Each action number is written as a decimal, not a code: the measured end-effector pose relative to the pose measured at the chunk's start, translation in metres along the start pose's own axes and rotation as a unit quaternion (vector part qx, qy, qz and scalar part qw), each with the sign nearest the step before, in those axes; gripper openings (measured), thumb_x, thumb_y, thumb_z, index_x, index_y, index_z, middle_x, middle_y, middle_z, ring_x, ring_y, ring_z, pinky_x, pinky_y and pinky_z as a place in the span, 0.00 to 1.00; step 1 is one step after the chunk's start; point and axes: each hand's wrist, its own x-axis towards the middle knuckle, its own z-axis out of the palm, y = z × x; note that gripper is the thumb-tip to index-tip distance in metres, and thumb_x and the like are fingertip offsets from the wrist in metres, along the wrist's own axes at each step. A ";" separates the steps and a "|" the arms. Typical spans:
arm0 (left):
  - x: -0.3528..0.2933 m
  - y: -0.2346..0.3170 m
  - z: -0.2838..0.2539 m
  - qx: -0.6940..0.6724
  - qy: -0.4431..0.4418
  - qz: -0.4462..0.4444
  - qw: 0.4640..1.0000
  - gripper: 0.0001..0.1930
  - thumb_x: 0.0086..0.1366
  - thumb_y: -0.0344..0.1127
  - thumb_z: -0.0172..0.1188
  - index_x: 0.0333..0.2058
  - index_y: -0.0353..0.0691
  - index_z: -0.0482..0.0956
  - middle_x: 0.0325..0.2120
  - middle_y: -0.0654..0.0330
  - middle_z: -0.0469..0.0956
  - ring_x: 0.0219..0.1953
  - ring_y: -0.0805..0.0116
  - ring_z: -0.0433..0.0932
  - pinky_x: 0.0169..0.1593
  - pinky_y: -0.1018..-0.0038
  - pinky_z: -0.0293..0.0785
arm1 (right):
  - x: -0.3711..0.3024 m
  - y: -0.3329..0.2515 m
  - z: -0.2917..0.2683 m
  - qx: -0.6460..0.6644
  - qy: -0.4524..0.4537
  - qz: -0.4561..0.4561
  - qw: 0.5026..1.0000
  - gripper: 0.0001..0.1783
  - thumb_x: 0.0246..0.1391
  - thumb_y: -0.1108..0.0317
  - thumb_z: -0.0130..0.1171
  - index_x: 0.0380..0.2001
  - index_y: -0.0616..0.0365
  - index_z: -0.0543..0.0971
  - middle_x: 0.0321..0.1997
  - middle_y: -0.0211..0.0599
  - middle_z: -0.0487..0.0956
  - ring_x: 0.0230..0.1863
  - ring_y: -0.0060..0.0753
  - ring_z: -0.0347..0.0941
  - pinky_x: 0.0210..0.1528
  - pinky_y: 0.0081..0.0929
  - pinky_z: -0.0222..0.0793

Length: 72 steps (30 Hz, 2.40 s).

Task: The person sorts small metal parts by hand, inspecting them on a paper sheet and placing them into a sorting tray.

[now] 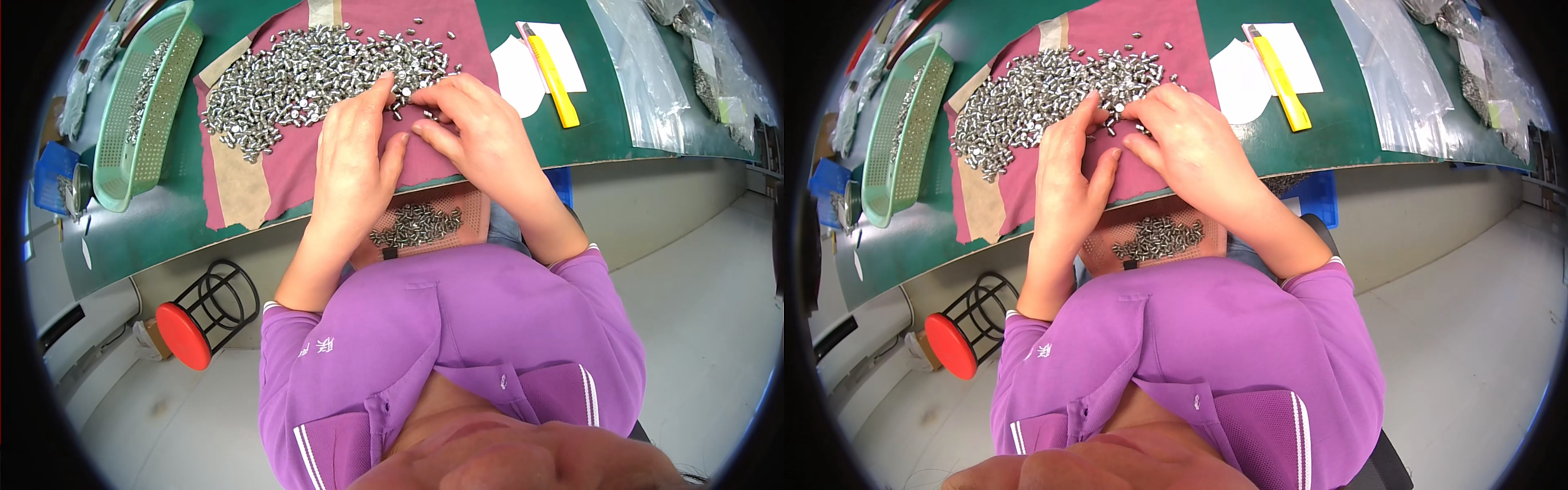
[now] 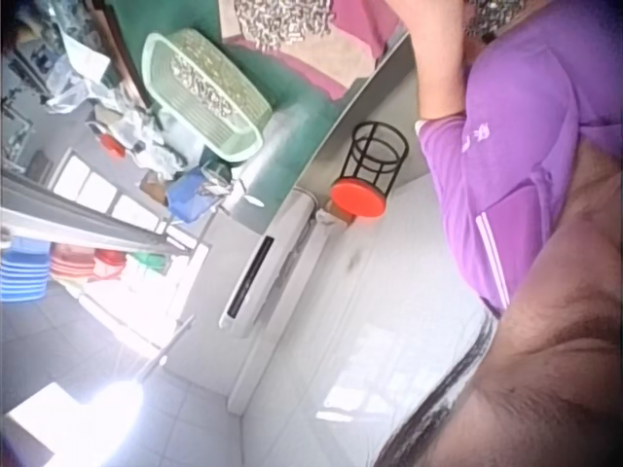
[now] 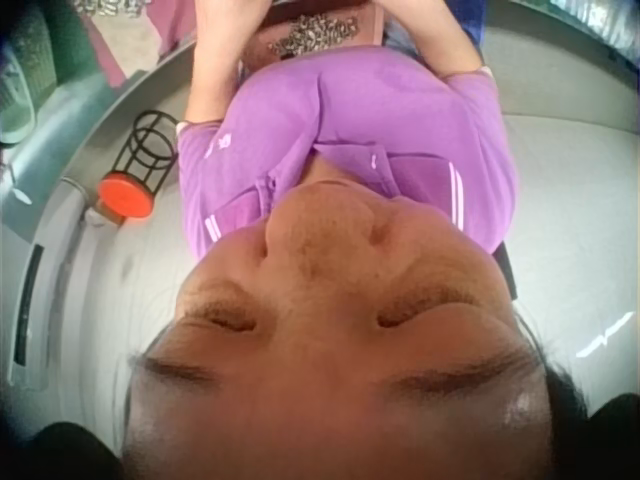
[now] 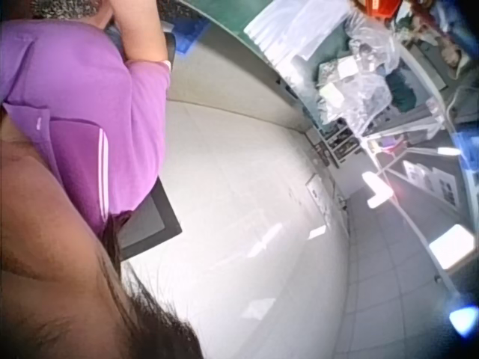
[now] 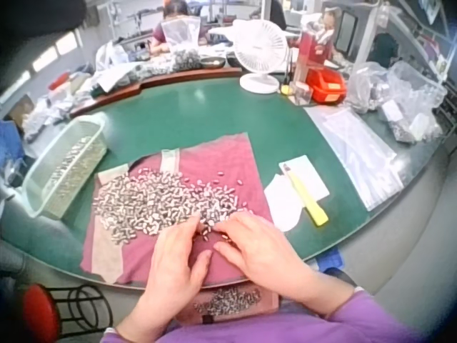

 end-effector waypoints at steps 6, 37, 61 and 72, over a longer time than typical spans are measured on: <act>-0.002 0.000 -0.006 -0.087 -0.031 -0.044 0.995 0.34 0.52 0.21 0.66 0.61 0.38 0.70 0.39 0.56 0.77 0.43 0.58 0.75 0.50 0.64 0.72 | 0.004 0.004 0.000 0.041 -0.013 -0.038 0.998 0.13 0.48 0.69 0.66 0.39 0.56 0.79 0.37 0.38 0.76 0.42 0.45 0.74 0.46 0.40 0.71; -0.020 -0.007 -0.017 -0.005 0.016 -0.040 0.999 0.35 0.52 0.20 0.68 0.61 0.41 0.72 0.35 0.64 0.78 0.40 0.69 0.75 0.44 0.73 0.72 | -0.003 0.004 -0.003 0.034 -0.017 -0.052 0.998 0.10 0.46 0.66 0.69 0.33 0.53 0.81 0.39 0.33 0.74 0.44 0.41 0.73 0.47 0.37 0.71; -0.013 0.001 -0.013 -0.032 0.002 -0.058 0.998 0.35 0.53 0.20 0.66 0.62 0.35 0.68 0.32 0.60 0.79 0.37 0.62 0.76 0.45 0.66 0.73 | -0.004 0.003 0.000 0.041 0.007 -0.050 0.998 0.09 0.46 0.70 0.66 0.34 0.54 0.81 0.40 0.34 0.74 0.45 0.41 0.73 0.48 0.38 0.72; -0.012 0.003 -0.011 -0.072 -0.021 -0.071 0.995 0.37 0.52 0.21 0.68 0.63 0.35 0.67 0.34 0.59 0.79 0.37 0.63 0.76 0.45 0.66 0.73 | -0.006 0.004 -0.001 0.064 0.033 -0.031 0.997 0.10 0.46 0.71 0.67 0.34 0.58 0.80 0.40 0.39 0.73 0.44 0.44 0.73 0.47 0.38 0.71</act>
